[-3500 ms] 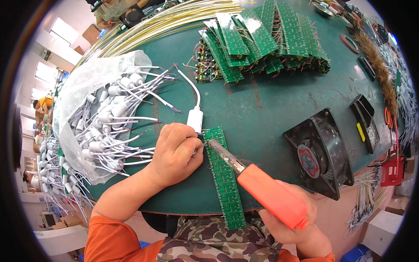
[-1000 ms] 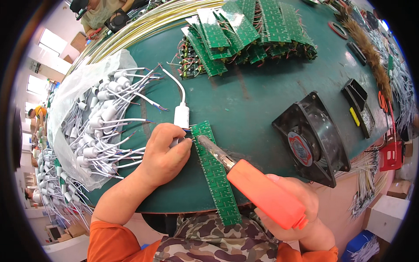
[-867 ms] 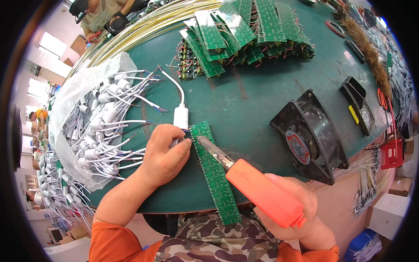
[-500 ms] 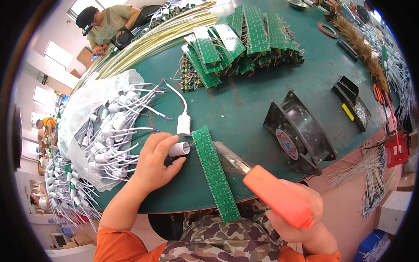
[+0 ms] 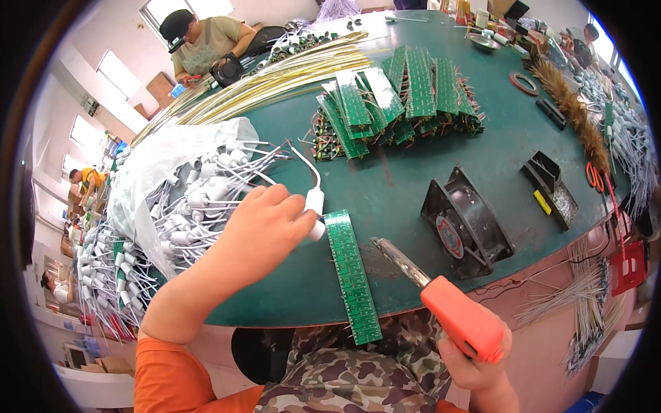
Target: The person attaches wire connectors from small components onto green circuit boards by soldering them with a soldering iron.
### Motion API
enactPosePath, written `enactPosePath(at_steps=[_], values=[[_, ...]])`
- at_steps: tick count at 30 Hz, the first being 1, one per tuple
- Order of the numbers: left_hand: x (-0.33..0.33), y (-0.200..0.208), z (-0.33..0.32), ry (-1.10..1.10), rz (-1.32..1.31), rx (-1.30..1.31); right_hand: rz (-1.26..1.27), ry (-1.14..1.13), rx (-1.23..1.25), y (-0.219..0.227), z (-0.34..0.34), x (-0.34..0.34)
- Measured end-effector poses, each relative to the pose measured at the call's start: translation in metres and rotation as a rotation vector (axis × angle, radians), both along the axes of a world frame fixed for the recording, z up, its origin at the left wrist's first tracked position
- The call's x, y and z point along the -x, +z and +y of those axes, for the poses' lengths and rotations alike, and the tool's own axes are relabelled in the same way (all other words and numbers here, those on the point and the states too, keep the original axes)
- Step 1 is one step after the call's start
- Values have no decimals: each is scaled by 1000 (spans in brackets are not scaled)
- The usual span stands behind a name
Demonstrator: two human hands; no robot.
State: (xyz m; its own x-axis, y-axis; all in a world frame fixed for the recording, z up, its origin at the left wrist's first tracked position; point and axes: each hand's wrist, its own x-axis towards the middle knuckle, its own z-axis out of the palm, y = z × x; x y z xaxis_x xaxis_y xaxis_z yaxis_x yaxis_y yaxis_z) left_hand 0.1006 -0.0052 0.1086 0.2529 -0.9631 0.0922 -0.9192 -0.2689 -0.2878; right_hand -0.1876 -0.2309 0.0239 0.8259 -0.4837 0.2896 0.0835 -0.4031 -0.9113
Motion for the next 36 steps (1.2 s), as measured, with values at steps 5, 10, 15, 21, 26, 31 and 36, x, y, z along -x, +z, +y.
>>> enactPosePath(at_steps=[5,10,15,21,26,31,36], values=[[-19,-26,-16,-56,62,96,-28,-51,-47,-7,0,10],[-35,-66,-4,-133,555,373,3,-77,-128,-28,-19,31],[-33,-76,-8,-73,426,489,-23,-75,-126,-39,-28,24],[-40,-29,63,146,312,511,-5,-91,-184,-39,-26,27],[-94,-9,161,741,101,290,16,-95,-163,-40,-26,26],[-120,-27,204,647,199,238,18,-50,-173,-35,-18,25],[-123,4,201,674,461,347,6,-33,-139,-23,-6,27]])
